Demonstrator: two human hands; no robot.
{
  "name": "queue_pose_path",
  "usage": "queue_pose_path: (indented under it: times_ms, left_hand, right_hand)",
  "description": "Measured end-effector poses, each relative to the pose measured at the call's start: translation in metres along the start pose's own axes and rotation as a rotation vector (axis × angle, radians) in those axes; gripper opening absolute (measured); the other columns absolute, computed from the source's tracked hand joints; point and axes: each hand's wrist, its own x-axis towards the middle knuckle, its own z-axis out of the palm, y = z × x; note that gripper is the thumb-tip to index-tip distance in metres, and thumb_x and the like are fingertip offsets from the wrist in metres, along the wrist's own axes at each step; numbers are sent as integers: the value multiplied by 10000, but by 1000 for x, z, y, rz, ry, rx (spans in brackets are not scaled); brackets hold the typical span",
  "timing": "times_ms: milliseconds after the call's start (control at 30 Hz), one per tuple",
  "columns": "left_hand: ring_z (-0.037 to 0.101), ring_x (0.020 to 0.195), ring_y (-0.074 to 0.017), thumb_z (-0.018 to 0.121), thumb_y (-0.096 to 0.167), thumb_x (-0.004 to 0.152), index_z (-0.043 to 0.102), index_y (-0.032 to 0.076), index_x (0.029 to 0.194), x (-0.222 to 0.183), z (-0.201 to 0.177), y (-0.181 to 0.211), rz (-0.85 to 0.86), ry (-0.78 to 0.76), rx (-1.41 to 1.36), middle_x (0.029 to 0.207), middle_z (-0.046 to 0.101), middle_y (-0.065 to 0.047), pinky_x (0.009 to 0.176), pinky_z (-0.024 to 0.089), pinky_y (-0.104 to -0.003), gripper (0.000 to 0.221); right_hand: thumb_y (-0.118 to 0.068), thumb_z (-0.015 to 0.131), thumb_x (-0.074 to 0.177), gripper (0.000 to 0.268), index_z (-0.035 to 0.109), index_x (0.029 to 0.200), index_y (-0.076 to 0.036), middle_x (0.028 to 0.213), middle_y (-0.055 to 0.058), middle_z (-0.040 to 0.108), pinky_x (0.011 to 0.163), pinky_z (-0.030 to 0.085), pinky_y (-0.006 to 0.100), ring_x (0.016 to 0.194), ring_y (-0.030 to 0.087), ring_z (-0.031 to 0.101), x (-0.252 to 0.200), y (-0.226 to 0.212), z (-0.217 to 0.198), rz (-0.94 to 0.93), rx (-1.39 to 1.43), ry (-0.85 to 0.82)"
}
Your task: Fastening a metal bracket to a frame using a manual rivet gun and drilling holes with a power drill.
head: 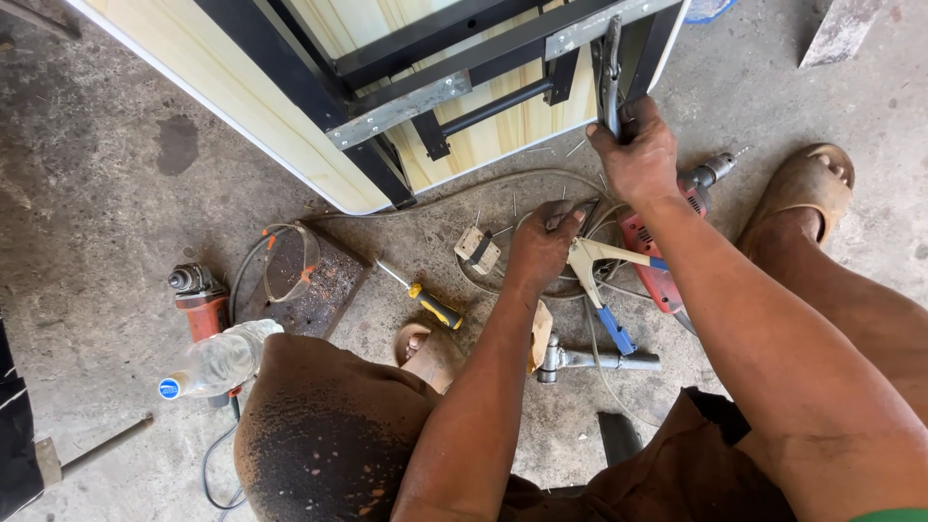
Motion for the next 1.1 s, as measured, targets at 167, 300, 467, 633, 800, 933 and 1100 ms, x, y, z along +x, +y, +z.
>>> queue_pose_path:
  times_ms: [167, 300, 467, 633, 800, 933, 1100]
  left_hand:
    - [685, 1203, -414, 691, 488, 937, 714, 104, 1306, -1, -3, 13, -32, -13, 27, 1187, 750, -208, 1003, 554, -546, 533]
    - [671, 1252, -385, 667, 542, 953, 691, 139, 1355, -7, -6, 28, -57, -19, -19, 1276, 735, -173, 1075, 532, -524, 570]
    - [749, 1052, -309, 687, 399, 1005, 733, 123, 1292, -8, -3, 68, -4, 54, -324, 1134, 771, -178, 856, 615, -438, 401]
    - [739, 967, -197, 604, 269, 1061, 708, 141, 1285, 11, -5, 113, -182, 96, -800, 1119, 778, -57, 761, 589, -314, 278]
    - [704, 1081, -255, 524, 267, 1070, 650, 112, 1357, 19, -15, 164, -210, 204, -877, 1314, 727, -101, 754, 560, -354, 350]
    - [777, 976, -268, 737, 442, 837, 710, 117, 1179, 71, -12, 130, -18, 261, -749, 1178, 785, -129, 672, 526, -343, 473]
    - [772, 839, -171, 768, 323, 882, 738, 99, 1065, 88, -8, 130, 55, 388, -598, 1053, 816, -102, 627, 534, -282, 290]
  right_hand:
    - [-429, 818, 953, 272, 728, 1054, -193, 836, 160, 756, 699, 579, 555, 900, 434, 743, 0, 14, 0, -40, -352, 19]
    - [-450, 744, 887, 358, 787, 1116, -178, 937, 178, 776, 810, 605, 557, 971, 438, 739, -29, -6, -21, 155, -508, -281]
    - [-395, 682, 864, 400, 828, 1054, -75, 986, 262, 800, 916, 579, 601, 1065, 485, 732, -31, -65, -105, 120, -763, -642]
    - [-534, 590, 945, 377, 744, 1095, -225, 1072, 90, 807, 785, 581, 439, 1016, 315, 769, -15, -115, -219, 71, -1373, -878]
    - [-609, 579, 921, 495, 644, 1379, -435, 1237, 31, 820, 957, 608, 441, 1138, 326, 783, -30, -32, -277, 138, -1194, -728]
    - [-655, 565, 900, 485, 659, 1349, -497, 1207, -71, 849, 905, 623, 373, 1147, 264, 797, -33, 4, -291, 151, -1278, -753]
    - [-599, 534, 969, 475, 599, 1420, -465, 1220, -30, 829, 982, 591, 368, 1168, 245, 767, -33, -16, -290, 181, -1231, -821]
